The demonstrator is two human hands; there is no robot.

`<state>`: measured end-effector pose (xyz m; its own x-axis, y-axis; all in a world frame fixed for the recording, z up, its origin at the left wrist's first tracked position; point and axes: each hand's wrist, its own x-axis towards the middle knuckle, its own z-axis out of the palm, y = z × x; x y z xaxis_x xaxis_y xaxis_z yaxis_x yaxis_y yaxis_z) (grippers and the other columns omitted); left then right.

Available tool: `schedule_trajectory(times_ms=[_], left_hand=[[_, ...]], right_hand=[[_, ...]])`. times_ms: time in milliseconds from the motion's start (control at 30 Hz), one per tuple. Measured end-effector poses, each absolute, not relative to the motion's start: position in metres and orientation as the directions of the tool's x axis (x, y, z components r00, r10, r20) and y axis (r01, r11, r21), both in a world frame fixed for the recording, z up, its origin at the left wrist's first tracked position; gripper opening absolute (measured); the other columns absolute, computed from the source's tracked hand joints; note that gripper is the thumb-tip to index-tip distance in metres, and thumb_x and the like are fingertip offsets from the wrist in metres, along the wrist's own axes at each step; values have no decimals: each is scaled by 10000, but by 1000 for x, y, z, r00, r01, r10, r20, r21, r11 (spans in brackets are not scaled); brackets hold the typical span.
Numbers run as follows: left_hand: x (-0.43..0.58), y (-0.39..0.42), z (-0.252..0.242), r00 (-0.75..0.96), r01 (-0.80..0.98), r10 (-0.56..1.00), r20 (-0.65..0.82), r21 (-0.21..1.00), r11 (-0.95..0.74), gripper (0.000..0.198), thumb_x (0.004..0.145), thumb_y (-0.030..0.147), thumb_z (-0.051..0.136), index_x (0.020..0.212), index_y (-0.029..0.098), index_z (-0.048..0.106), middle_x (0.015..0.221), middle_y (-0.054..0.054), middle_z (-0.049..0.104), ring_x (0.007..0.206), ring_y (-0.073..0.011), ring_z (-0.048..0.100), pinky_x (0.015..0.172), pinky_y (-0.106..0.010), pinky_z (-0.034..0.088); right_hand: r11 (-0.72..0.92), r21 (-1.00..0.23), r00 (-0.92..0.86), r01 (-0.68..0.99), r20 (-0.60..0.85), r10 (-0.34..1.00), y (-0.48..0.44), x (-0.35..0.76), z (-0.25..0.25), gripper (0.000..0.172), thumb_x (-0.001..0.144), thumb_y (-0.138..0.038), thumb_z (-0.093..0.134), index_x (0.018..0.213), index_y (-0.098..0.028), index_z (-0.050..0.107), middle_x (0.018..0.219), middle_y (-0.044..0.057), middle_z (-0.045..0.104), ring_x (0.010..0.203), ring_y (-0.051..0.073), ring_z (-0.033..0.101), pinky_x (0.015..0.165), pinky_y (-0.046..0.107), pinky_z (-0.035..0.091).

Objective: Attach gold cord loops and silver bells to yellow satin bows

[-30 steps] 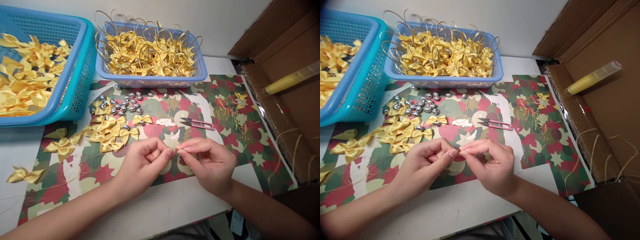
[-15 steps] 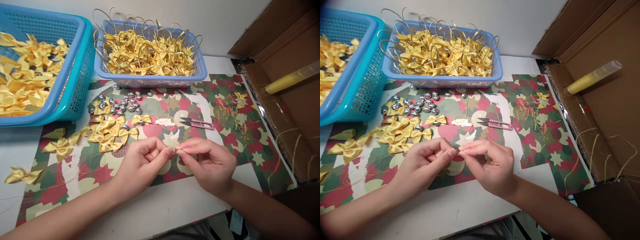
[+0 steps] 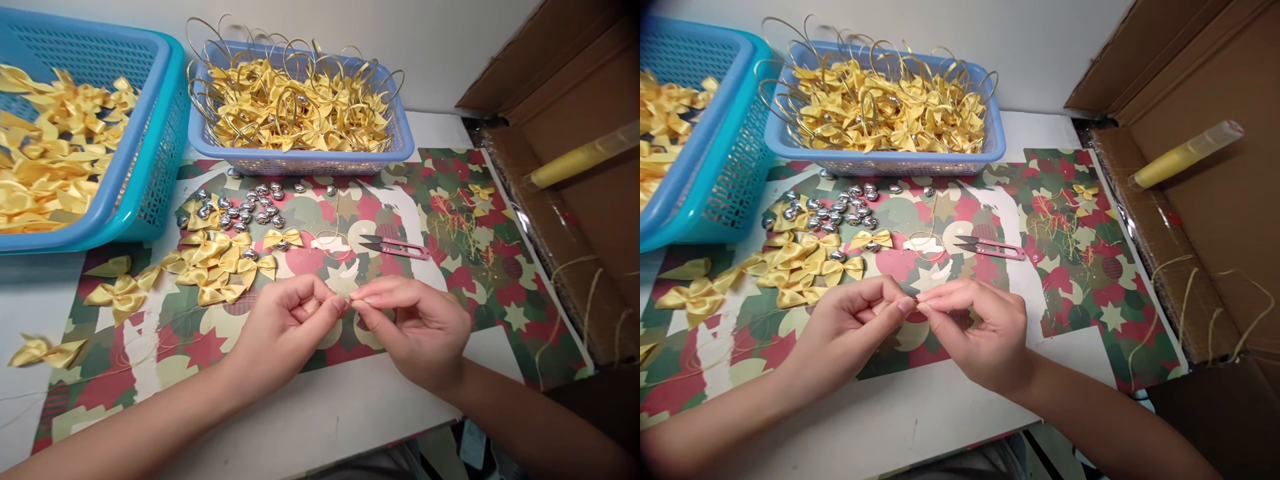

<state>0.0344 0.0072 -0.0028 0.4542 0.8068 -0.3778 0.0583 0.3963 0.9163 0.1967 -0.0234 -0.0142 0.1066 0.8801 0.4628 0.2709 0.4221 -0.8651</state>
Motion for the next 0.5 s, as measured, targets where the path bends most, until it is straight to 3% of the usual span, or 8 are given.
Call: schedule_trajectory(times_ms=[500], left_hand=[[35, 8, -4, 446, 51, 805, -391, 909, 414, 293, 846, 280, 601, 601, 184, 473, 468, 98, 343, 421, -44, 259, 378, -154, 194]], right_hand=[[427, -864, 105, 267, 466, 878, -24, 197, -16, 232, 741, 22, 708, 803, -201, 716, 771, 34, 789, 704, 188, 768, 625, 280, 649]])
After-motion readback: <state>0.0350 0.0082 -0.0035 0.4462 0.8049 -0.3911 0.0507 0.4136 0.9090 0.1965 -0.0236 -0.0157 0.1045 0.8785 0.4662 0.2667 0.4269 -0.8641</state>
